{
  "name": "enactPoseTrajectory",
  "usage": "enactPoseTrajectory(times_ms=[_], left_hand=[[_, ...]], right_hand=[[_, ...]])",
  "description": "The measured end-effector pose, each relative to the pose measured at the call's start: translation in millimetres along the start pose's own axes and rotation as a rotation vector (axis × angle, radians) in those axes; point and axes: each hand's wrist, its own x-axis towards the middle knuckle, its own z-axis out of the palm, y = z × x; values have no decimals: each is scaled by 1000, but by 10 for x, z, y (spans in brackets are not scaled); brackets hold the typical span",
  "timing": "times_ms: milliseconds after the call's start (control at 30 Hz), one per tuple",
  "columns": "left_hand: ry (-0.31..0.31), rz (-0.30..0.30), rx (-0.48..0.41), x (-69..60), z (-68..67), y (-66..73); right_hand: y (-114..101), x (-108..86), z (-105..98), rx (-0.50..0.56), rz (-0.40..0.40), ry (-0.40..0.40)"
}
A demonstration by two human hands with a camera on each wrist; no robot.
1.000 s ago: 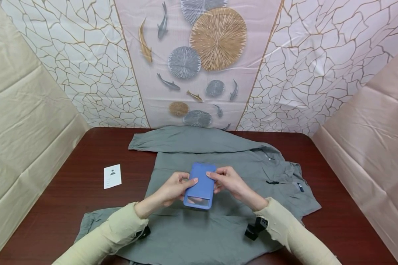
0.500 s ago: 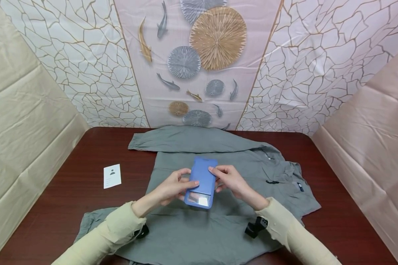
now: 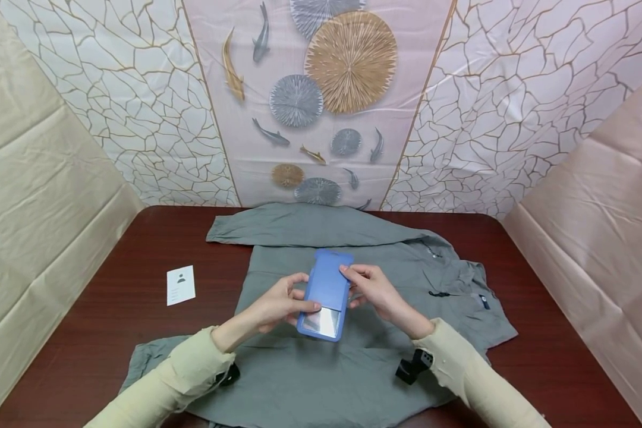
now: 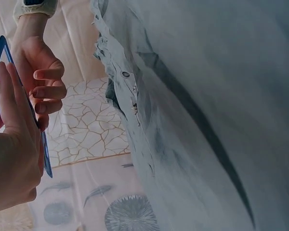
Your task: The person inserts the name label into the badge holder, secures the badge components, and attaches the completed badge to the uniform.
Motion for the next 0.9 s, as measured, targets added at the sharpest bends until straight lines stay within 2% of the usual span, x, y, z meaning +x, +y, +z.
enactPoseTrajectory(times_ms=[233,667,900], left_hand=[[-13,3,6,-5,-1,-14],[-114,2,-77,-34,-18,-20],[-118,-1,-65,-36,-6,-13]], right_hand=[[1,8,-27,20,-21,-2],[-59,12,-94,82,-55,43],[-87,36,-148,98,-61,72]])
